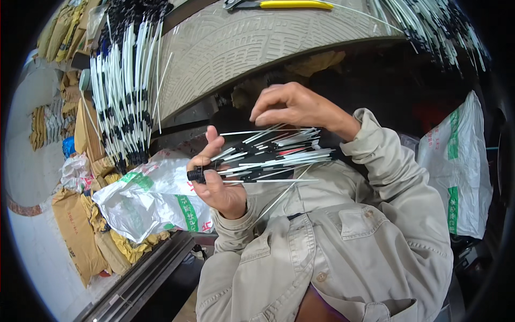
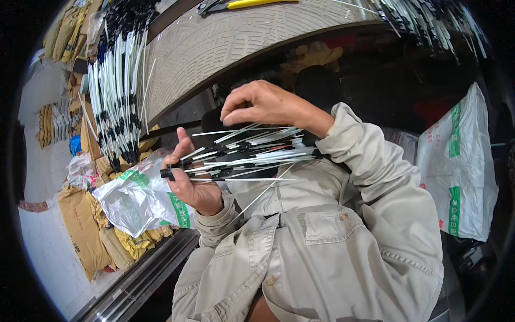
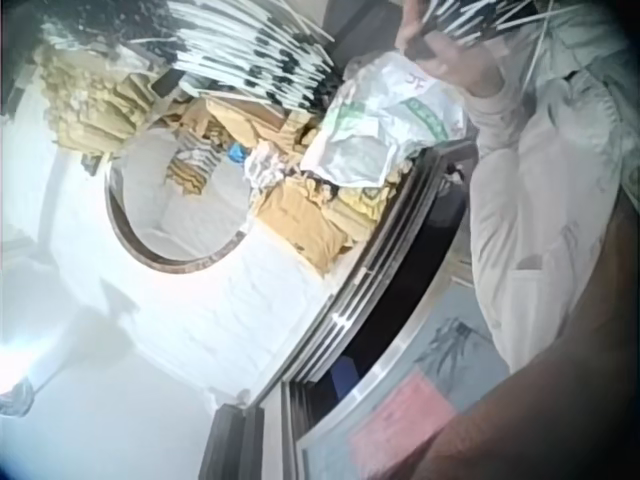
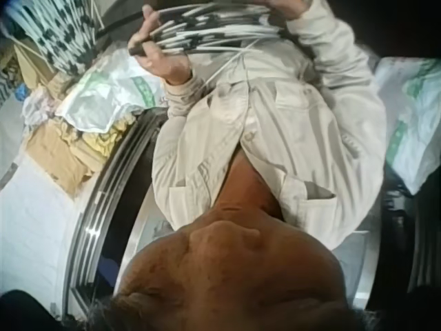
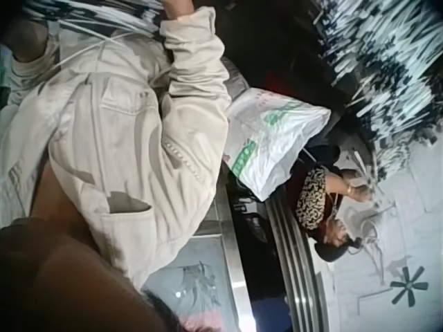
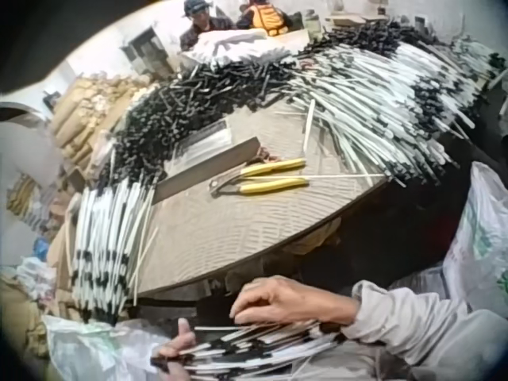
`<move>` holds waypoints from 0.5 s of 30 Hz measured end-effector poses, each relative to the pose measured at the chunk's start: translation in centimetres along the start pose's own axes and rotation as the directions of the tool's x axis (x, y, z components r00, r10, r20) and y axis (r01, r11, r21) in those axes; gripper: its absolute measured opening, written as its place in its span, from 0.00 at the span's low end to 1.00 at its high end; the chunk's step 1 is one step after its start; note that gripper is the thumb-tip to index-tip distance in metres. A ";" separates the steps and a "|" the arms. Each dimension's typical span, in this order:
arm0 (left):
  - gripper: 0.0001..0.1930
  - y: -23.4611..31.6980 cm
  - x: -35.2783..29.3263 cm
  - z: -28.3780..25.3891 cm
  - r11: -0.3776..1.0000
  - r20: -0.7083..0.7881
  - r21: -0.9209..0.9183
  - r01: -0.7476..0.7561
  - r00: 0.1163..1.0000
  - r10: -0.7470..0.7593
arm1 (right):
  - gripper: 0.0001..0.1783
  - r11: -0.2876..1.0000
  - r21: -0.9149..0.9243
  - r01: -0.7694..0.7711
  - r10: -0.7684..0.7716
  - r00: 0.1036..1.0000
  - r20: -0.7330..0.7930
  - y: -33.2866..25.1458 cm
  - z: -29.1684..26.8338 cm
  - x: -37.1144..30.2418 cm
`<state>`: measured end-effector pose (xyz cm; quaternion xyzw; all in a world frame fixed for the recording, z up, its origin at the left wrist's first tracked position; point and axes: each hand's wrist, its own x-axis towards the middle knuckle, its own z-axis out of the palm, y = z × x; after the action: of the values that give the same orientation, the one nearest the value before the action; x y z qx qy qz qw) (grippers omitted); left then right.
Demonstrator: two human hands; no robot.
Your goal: Assemble small plastic components and wire bristles at a manufacturing workstation.
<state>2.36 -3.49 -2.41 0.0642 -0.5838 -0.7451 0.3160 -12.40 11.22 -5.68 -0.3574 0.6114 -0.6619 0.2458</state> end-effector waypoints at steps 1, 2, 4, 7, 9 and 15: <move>0.13 0.2 -0.1 -0.3 1.000 0.028 -0.016 -0.011 1.000 0.012 | 0.08 0.996 -0.038 0.079 -0.076 0.994 0.079 0.0 0.5 0.5; 0.14 0.3 -0.2 -0.7 0.999 0.057 -0.034 -0.022 0.998 0.024 | 0.07 0.985 -0.069 0.161 -0.149 0.976 0.158 -0.1 1.0 0.8; 0.15 0.7 -0.5 -1.8 1.000 0.084 0.025 -0.012 0.996 0.009 | 0.07 0.997 0.066 0.050 -0.065 0.963 0.262 -1.1 2.4 1.2; 0.13 1.6 -0.1 -2.7 0.990 0.311 0.140 -0.032 0.950 -0.013 | 0.08 0.992 0.108 0.068 -0.096 0.957 0.274 -0.8 3.3 1.0; 0.13 2.2 0.6 -3.4 0.983 0.416 0.182 0.035 0.903 -0.109 | 0.10 0.967 -0.016 0.253 -0.247 0.957 0.153 -0.8 3.6 0.5; 0.14 3.6 1.3 -3.2 0.978 0.466 0.189 0.087 0.869 -0.168 | 0.12 0.958 -0.241 0.153 -0.143 0.988 0.060 -3.2 4.3 -1.4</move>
<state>4.26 -7.28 0.21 -0.0583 -0.6969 -0.7070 0.1053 -7.86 9.99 -2.81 -0.4434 0.6547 -0.5902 0.1624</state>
